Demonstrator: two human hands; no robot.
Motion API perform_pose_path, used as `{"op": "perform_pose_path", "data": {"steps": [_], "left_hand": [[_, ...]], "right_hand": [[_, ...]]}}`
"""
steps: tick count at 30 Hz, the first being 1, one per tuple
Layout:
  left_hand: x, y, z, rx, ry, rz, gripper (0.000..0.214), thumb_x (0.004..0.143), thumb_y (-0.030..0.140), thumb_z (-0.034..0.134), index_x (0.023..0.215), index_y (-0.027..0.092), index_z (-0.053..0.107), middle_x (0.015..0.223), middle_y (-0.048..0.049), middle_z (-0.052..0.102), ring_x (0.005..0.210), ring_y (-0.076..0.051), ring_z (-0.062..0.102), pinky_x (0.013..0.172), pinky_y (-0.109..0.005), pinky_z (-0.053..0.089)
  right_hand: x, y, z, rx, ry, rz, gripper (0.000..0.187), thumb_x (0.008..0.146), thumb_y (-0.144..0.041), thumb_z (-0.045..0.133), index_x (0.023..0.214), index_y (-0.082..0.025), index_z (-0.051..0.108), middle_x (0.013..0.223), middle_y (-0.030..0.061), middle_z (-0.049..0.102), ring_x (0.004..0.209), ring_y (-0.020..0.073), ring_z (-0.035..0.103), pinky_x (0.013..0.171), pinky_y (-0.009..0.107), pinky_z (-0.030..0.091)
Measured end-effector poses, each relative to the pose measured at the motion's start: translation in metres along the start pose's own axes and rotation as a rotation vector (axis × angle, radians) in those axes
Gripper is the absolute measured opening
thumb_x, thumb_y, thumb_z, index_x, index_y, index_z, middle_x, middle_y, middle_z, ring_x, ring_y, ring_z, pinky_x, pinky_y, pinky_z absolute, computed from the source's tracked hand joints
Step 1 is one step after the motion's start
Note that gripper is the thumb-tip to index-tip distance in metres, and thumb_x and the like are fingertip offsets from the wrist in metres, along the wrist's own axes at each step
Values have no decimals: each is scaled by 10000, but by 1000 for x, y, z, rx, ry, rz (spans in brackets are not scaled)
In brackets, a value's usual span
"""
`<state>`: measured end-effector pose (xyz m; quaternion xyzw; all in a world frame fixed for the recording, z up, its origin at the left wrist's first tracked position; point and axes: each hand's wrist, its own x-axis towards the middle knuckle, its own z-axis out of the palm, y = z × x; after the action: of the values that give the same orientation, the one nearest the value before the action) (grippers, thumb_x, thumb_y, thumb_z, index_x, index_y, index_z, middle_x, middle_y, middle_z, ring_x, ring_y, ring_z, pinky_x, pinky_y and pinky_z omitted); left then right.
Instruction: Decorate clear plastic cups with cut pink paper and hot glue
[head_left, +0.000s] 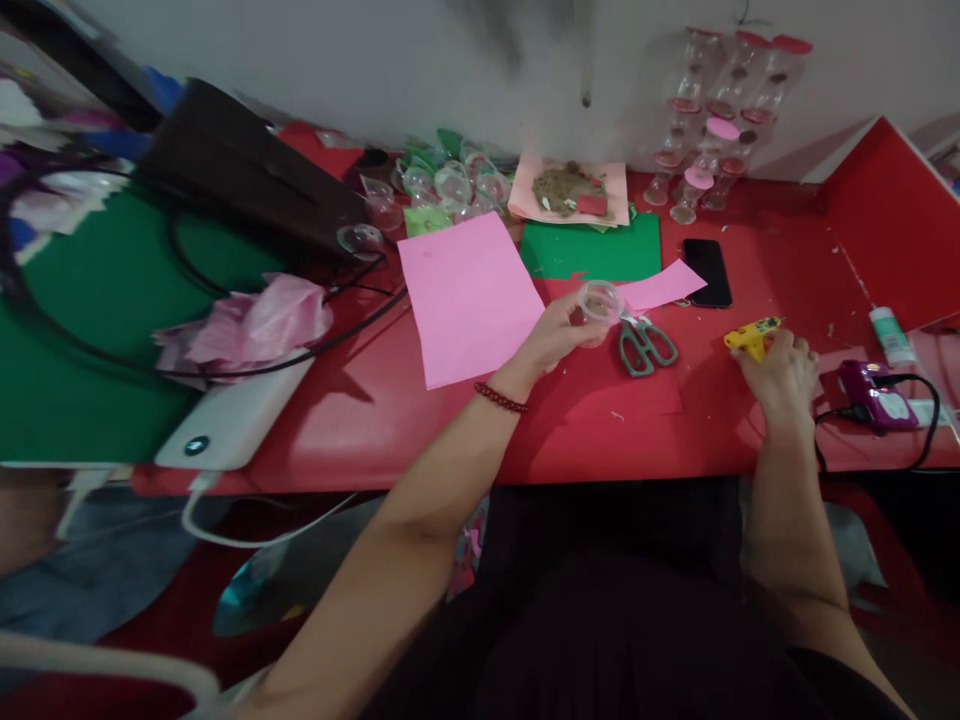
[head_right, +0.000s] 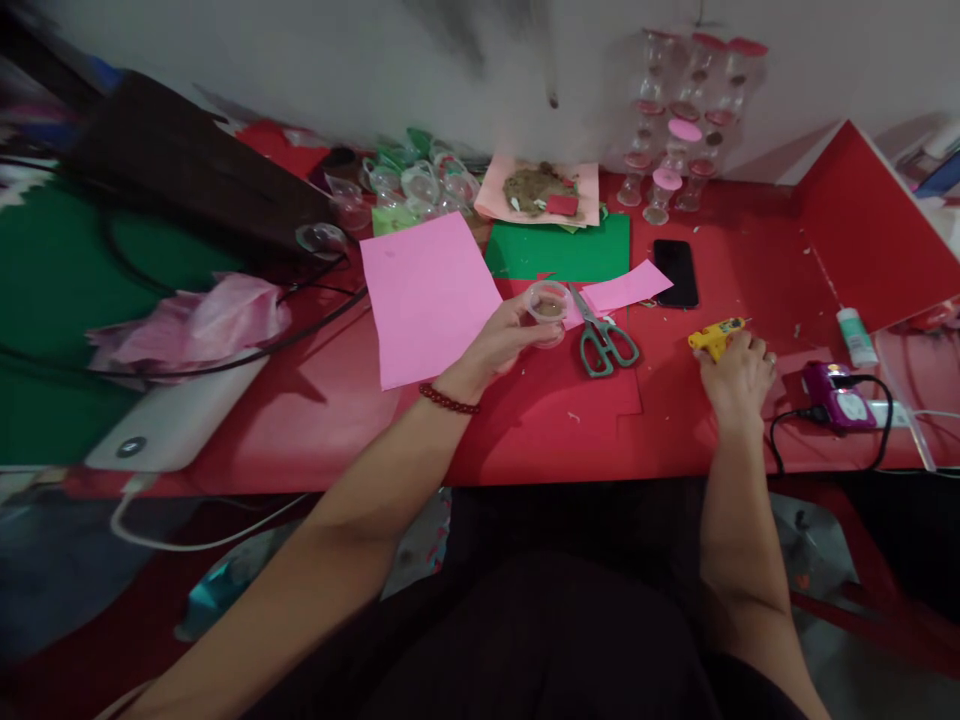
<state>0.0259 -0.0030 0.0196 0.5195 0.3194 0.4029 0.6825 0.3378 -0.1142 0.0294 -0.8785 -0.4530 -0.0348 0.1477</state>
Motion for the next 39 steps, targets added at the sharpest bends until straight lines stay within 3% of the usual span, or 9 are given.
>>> {"op": "perform_pose_path", "data": {"steps": [3, 6, 10, 15, 17, 20, 25, 31, 39], "left_hand": [[3, -4, -4, -188, -79, -7, 422, 693, 266, 938, 1073, 211, 762, 1040, -45, 759, 916, -161, 694, 864, -322, 563], [7, -6, -9, -282, -125, -31, 494, 717, 325, 961, 1162, 219, 775, 1054, -47, 772, 985, -180, 717, 960, -357, 583], [11, -6, -14, -249, -98, -16, 591, 642, 204, 991, 1191, 231, 775, 1111, -37, 776, 1027, -183, 732, 1015, -365, 590], [15, -11, -18, -142, 7, 65, 569, 674, 150, 938, 1208, 219, 756, 1181, -47, 770, 1132, -202, 725, 1147, -425, 547], [16, -12, -21, -158, 17, 99, 542, 704, 168, 928, 1215, 226, 759, 1208, -50, 773, 1175, -208, 726, 1168, -431, 543], [18, -10, -26, -239, -26, 99, 453, 771, 249, 915, 1203, 242, 780, 1242, -62, 789, 1221, -224, 734, 1155, -422, 567], [22, -12, -35, -245, -1, 102, 389, 782, 351, 925, 1134, 237, 807, 1213, -70, 804, 1163, -226, 753, 1098, -404, 591], [20, -18, -30, -37, 147, 196, 393, 733, 291, 939, 1083, 199, 787, 1042, -49, 787, 983, -192, 736, 988, -402, 592], [11, -22, -22, 255, 206, 238, 346, 759, 255, 881, 1086, 203, 779, 1166, -76, 796, 1133, -233, 707, 1062, -439, 564]], "right_hand": [[-2, 13, 11, 5, -27, 8, 566, 913, -375, 729, 1364, -43, 651, 1349, 329, 660, 1256, 445, 639, 1060, 598, 480], [2, 16, 15, 64, -34, -11, 519, 893, -297, 693, 1327, -13, 680, 1269, 320, 685, 1218, 412, 648, 1058, 555, 486], [4, 19, 7, 107, 17, 25, 446, 772, -188, 714, 1200, -61, 725, 1174, 273, 698, 1136, 381, 648, 1022, 513, 499], [9, 4, -21, 296, 115, 109, 156, 684, -210, 733, 781, -208, 611, 809, 63, 637, 845, 267, 634, 860, 458, 530], [15, -16, -35, 646, 25, 123, 117, 718, -247, 686, 778, -227, 588, 718, 4, 605, 663, 187, 573, 689, 368, 506], [26, -57, -49, 1175, -209, -65, 203, 755, -272, 677, 951, -230, 640, 894, 30, 741, 594, 115, 565, 563, 269, 457], [29, -105, -35, 1423, -409, -308, 255, 755, -369, 828, 873, -223, 654, 773, -11, 722, 439, 45, 423, 403, 221, 301], [17, -102, -1, 1345, -509, -300, 472, 739, -604, 922, 869, -209, 700, 664, -30, 656, 420, 44, 413, 382, 221, 306], [-4, -105, -11, 1311, -579, -428, 631, 746, -809, 825, 816, -199, 681, 747, 14, 704, 419, 40, 421, 393, 237, 354]]}}
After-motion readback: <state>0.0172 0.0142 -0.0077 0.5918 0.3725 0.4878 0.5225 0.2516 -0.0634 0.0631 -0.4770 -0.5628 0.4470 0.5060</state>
